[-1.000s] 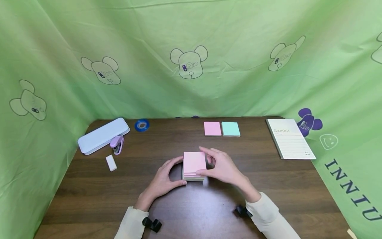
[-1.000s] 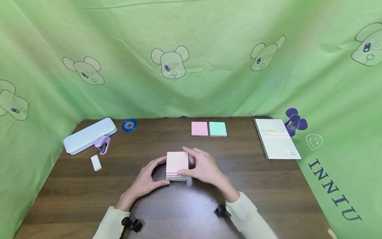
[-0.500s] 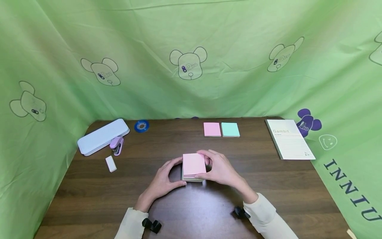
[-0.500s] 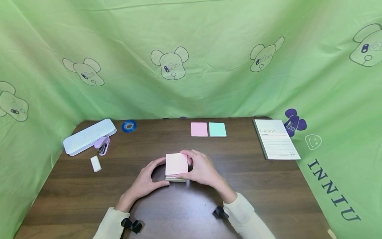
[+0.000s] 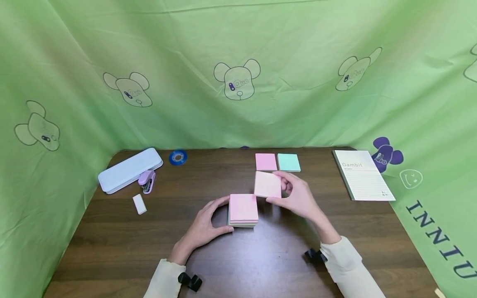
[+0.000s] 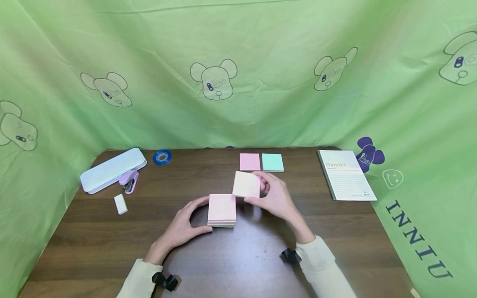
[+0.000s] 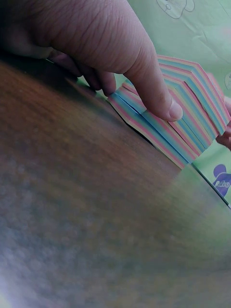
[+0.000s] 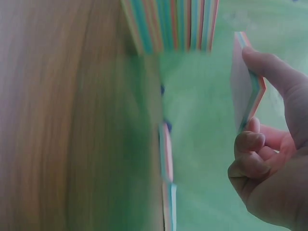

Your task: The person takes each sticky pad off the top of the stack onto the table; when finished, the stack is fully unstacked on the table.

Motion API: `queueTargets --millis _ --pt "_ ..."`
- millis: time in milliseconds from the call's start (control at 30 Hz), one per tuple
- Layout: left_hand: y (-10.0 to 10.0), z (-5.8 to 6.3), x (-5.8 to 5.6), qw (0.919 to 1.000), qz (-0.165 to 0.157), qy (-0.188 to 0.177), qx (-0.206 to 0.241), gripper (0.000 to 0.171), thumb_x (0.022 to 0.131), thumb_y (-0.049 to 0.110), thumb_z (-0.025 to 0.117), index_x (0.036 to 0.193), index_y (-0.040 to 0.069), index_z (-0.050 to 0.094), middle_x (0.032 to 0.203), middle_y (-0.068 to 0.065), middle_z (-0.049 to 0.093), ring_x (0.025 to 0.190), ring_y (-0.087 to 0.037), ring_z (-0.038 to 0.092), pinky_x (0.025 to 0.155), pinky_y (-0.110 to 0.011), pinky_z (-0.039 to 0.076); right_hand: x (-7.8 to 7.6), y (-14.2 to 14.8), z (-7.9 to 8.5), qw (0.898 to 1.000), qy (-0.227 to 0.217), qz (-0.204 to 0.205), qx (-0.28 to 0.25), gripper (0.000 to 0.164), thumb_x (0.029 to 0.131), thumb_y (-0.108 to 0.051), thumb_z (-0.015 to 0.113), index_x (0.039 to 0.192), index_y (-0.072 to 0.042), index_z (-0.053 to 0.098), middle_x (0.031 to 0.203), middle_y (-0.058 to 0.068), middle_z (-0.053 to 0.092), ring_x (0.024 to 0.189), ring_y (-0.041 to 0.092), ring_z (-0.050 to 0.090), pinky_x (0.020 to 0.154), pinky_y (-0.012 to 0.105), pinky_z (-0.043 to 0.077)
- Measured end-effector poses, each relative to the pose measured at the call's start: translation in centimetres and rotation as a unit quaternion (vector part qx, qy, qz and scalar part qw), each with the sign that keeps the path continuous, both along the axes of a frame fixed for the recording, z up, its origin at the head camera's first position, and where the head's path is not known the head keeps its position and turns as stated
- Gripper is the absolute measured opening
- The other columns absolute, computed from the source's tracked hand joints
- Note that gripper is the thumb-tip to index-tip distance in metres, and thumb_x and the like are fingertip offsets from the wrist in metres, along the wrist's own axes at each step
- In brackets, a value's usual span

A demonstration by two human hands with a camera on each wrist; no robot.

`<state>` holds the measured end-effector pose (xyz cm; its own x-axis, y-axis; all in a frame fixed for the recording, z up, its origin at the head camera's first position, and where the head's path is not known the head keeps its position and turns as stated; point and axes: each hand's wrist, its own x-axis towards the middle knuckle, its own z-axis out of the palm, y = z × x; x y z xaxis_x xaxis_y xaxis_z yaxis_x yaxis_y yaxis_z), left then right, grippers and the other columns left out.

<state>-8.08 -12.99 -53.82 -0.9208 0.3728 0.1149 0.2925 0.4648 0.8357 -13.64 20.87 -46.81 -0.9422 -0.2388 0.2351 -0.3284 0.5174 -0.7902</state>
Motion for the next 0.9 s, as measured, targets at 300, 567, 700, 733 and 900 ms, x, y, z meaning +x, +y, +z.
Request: queueTargets --millis 300,567,700,733,900 --pt "-0.1 0.1 0.0 0.9999 -0.003 0.01 -0.001 0.092 0.087 0.034 0.098 0.166 0.031 0.051 0.159 0.01 0.06 0.153 -0.022 0.051 0.126 -0.059 0.04 -2.1 6.1 -0.8 0.996 0.011 -0.084 0.039 0.071 0.075 -0.014 0.103 0.137 0.0 0.071 0.091 0.008 0.059 0.08 0.014 0.05 0.066 0.018 0.041" --pt "-0.1 0.0 -0.1 0.9999 -0.005 0.016 -0.002 0.092 0.087 0.034 0.098 0.166 0.031 0.051 0.159 0.009 0.061 0.152 -0.022 0.051 0.125 -0.058 0.041 -3.5 10.7 -1.5 0.988 0.016 -0.121 0.094 0.063 0.078 -0.02 0.1 0.13 0.001 0.072 0.085 0.007 0.059 0.073 0.01 0.05 0.063 0.022 0.039" --pt "0.0 0.0 -0.1 0.9999 -0.005 0.013 -0.001 0.092 0.087 0.035 0.098 0.166 0.032 0.051 0.159 0.011 0.061 0.152 -0.021 0.051 0.125 -0.058 0.041 -3.9 12.1 -1.8 0.981 0.004 -0.137 0.14 0.063 0.08 -0.027 0.099 0.13 0.0 0.072 0.084 0.006 0.061 0.074 0.014 0.05 0.063 0.029 0.039" --pt "0.0 0.0 -0.1 0.9999 -0.004 0.011 -0.001 0.092 0.087 0.035 0.098 0.166 0.032 0.051 0.159 0.011 0.061 0.152 -0.021 0.051 0.125 -0.058 0.041 -3.9 12.4 -1.9 0.979 0.001 -0.138 0.152 0.064 0.08 -0.028 0.099 0.131 0.001 0.071 0.084 0.006 0.061 0.074 0.016 0.051 0.063 0.03 0.039" --pt "0.0 0.0 -0.1 1.0 -0.005 0.008 0.0 0.092 0.087 0.035 0.098 0.166 0.032 0.051 0.16 0.011 0.06 0.153 -0.021 0.051 0.125 -0.058 0.04 -4.4 13.1 -2.4 0.972 -0.022 -0.126 0.197 0.072 0.081 -0.032 0.099 0.132 0.008 0.068 0.09 0.014 0.068 0.079 0.026 0.056 0.065 0.037 0.041"
